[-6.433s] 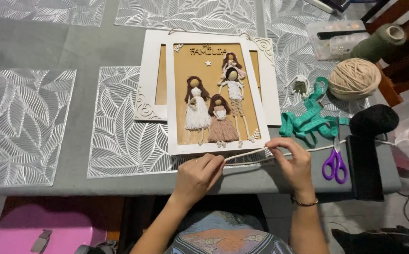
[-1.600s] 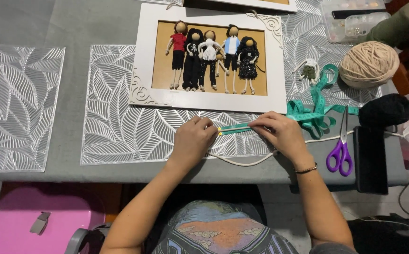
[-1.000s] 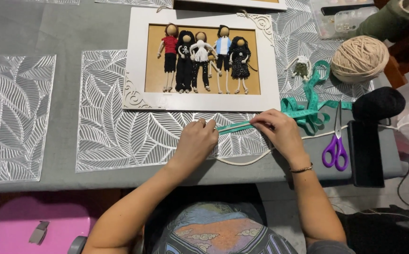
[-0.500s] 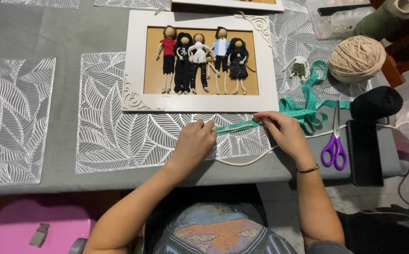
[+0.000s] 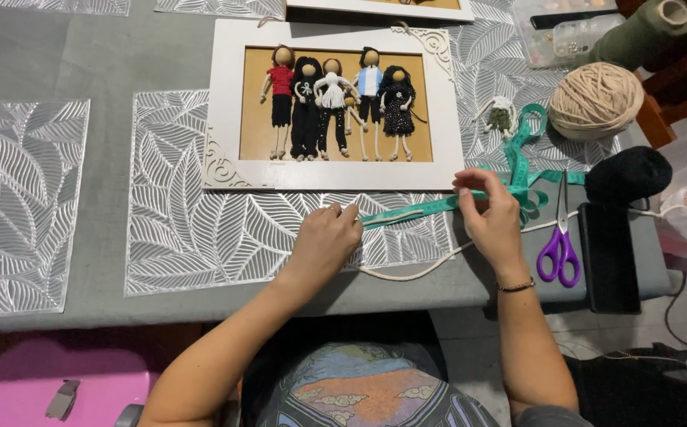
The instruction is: Measuring white rope against the perimeter of decorative picture frames and cutting it with scissors.
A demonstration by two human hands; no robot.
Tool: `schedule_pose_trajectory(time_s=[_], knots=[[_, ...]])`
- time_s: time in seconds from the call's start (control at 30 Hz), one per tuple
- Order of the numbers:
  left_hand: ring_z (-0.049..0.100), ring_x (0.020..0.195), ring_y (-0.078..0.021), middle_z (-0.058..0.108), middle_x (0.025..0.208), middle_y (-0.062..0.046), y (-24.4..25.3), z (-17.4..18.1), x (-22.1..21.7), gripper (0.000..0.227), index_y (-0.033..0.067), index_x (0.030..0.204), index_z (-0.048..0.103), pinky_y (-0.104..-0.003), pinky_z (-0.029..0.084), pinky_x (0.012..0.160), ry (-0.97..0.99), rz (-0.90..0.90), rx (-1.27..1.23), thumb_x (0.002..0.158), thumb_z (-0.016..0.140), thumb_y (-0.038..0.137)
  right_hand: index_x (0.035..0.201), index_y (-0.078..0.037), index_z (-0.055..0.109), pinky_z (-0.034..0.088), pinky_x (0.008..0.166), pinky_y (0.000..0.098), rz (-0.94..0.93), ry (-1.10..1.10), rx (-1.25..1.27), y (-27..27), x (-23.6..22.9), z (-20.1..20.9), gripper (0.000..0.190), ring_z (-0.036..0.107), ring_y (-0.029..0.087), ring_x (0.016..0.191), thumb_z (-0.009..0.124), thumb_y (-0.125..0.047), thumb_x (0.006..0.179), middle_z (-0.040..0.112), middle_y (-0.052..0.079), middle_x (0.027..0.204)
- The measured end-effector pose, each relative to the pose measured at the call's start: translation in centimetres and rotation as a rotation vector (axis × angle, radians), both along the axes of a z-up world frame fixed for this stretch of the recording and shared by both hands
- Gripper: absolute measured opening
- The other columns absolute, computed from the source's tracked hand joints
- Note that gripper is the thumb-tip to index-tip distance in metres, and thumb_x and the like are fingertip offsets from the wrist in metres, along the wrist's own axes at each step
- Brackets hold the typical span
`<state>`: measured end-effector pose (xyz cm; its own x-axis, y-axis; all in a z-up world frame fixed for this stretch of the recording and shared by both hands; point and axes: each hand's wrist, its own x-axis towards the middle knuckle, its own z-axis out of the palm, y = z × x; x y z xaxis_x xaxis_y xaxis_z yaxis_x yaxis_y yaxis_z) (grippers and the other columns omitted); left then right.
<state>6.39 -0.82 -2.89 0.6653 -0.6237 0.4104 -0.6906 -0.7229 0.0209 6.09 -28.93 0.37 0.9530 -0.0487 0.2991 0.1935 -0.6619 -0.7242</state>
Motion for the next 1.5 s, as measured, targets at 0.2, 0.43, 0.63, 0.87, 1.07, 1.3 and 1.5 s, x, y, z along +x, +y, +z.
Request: schedule_pose_trajectory(time_s=[0.2,0.43,0.63,0.87,1.07,1.3,1.5], knots=[[0.072,0.071,-0.0278,0.066,0.075,-0.008,0.1,0.4,0.0,0.006,0.0060,0.076,0.076,-0.037,0.059,0.071,0.016,-0.011,0.020,0.079,0.075,0.001,0.108,-0.014,0.076,0.061,0.078,0.0331,0.140,-0.018,-0.073,0.6,0.5,0.3,0.019,0.073,0.024,0.097,0.070,-0.004,0.093,0.076,0.004,0.100],[0.072,0.074,-0.0289,0.066,0.077,-0.008,0.3,0.1,0.2,0.004,0.0058,0.076,0.076,-0.038,0.059,0.071,0.015,-0.028,0.014,0.078,0.076,0.002,0.110,-0.011,0.077,0.059,0.084,0.0440,0.321,0.027,-0.238,2.2,0.4,1.5,0.023,0.074,0.033,0.096,0.079,-0.015,0.088,0.079,0.011,0.098],[0.072,0.075,-0.0307,0.066,0.076,-0.010,0.4,-2.2,1.1,0.002,0.0060,0.076,0.075,-0.043,0.056,0.086,-0.055,-0.031,-0.013,0.078,0.075,0.005,0.105,-0.018,0.078,0.060,0.082,0.0364,0.227,0.082,-0.219,2.1,0.5,0.6,0.018,0.076,0.026,0.093,0.079,-0.013,0.088,0.081,0.002,0.095],[0.072,0.081,-0.0294,0.068,0.081,-0.009,0.5,-2.5,1.5,0.000,0.0065,0.079,0.075,-0.045,0.052,0.095,-0.090,-0.017,-0.008,0.079,0.075,0.007,0.111,-0.020,0.073,0.062,0.080,0.0368,0.147,0.136,-0.158,1.2,0.2,0.5,0.026,0.076,0.026,0.092,0.080,-0.012,0.088,0.080,0.003,0.093],[0.071,0.080,-0.0294,0.066,0.081,-0.010,0.5,-3.4,1.5,0.006,0.0061,0.079,0.073,-0.045,0.052,0.095,-0.063,-0.020,-0.010,0.083,0.072,0.010,0.119,-0.023,0.068,0.060,0.084,0.0361,0.104,0.083,-0.333,-0.3,-0.3,0.8,0.030,0.075,0.020,0.094,0.076,-0.015,0.092,0.079,-0.004,0.097],[0.071,0.081,-0.0289,0.065,0.081,-0.009,0.5,-3.7,1.5,0.007,0.0066,0.081,0.072,-0.045,0.051,0.096,-0.044,-0.007,-0.009,0.085,0.073,0.012,0.121,-0.024,0.064,0.060,0.082,0.0354,0.045,0.109,-0.380,-0.8,-0.5,0.3,0.029,0.075,0.020,0.091,0.073,-0.014,0.095,0.079,-0.005,0.097],[0.072,0.080,-0.0283,0.067,0.083,-0.009,0.7,-2.9,1.3,0.005,0.0073,0.082,0.072,-0.043,0.053,0.093,-0.009,0.013,-0.023,0.085,0.074,0.011,0.119,-0.022,0.062,0.061,0.080,0.0362,0.020,0.061,-0.498,-1.0,-1.0,-0.3,0.031,0.076,0.020,0.088,0.076,-0.015,0.093,0.080,-0.005,0.095]])
